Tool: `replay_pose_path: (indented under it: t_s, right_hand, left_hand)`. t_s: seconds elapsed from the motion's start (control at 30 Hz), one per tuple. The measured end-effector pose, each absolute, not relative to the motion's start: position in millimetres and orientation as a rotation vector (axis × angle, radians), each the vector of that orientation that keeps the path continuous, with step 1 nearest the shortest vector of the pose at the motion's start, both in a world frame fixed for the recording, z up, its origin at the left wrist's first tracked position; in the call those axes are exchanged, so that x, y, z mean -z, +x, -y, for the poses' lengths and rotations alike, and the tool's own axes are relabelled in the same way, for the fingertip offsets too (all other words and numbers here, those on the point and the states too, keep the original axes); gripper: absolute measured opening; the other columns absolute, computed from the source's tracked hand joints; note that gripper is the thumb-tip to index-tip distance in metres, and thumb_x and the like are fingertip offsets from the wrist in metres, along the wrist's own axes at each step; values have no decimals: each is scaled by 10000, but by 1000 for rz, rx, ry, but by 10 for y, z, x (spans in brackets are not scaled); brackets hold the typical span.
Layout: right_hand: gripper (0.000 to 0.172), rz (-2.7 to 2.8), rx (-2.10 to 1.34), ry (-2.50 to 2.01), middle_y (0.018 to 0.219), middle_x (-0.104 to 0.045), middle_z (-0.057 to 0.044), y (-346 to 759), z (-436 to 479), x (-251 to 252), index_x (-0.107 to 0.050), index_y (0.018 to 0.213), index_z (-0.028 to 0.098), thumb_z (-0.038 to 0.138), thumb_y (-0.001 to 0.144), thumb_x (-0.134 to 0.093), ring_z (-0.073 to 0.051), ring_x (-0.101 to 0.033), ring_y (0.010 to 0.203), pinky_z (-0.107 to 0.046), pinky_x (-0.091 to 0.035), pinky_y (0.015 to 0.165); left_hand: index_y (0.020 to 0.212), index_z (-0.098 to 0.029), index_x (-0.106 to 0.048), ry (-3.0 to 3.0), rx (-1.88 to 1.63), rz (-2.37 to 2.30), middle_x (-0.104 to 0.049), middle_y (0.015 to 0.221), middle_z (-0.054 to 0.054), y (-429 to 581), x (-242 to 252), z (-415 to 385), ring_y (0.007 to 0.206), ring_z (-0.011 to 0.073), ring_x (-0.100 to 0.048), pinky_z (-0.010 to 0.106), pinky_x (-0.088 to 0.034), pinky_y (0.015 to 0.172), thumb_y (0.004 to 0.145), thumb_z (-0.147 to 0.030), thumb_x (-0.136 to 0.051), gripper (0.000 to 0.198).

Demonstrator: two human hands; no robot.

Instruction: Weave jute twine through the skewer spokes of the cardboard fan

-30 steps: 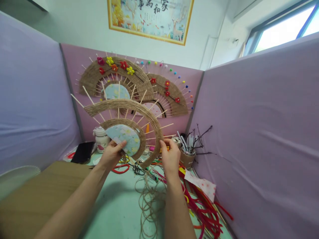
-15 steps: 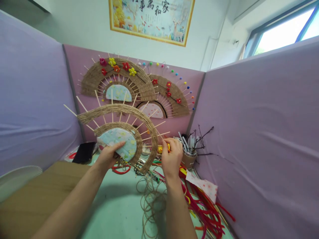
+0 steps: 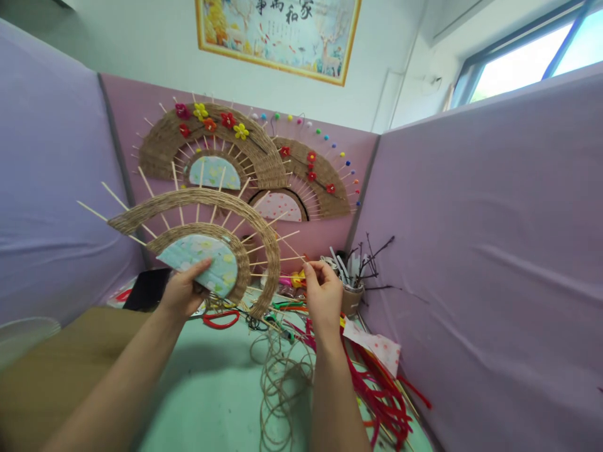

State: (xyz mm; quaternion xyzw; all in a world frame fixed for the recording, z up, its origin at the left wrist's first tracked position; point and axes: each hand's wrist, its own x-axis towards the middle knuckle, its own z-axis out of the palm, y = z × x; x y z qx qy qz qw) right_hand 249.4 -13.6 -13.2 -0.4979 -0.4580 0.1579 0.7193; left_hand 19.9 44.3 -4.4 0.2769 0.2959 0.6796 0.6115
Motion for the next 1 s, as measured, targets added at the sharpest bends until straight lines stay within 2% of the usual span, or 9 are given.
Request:
replay_pose_path:
  t_s: [0.2,0.47,0.77,1.0]
  right_hand:
    - [302,999,-285,-1121,722,-694,-33,2616,182,116,-690,792,176,475,773,-656,-180,-624,669,-296,-497,641]
    - [299,918,-289,-1078,684,-655,-5,2697,188,129,-709,802,165,455,732,-718,-149,-557,605,-275,-464,587]
    - [271,1092,-400,-1141,665,-699,-31,2643,183,117,-711,728,171,440,708,-702,-181,-620,626,-286,-488,586]
    - [273,1187,-357,-1186,717,-720,-44,2572,225,106,-730,808,168,433,773,-671,-191,-636,661,-290,-487,614]
  left_hand:
    - [954,-156,-709,541,-1628,-701,-776,841,64,132,10,-506,823,245,-755,363,-627,807,761,-53,-680,221]
    - [913,-135,-709,511,-1605,-671,-768,785,62,119,-27,-476,740,221,-752,339,-631,782,791,-39,-633,172]
    - [917,-136,-704,477,-1636,-665,-767,762,52,112,-94,-440,735,217,-754,369,-622,824,808,-28,-626,172]
    - [1022,-150,-706,480,-1701,-649,-774,808,56,120,-82,-464,772,208,-759,348,-615,819,818,-9,-614,264]
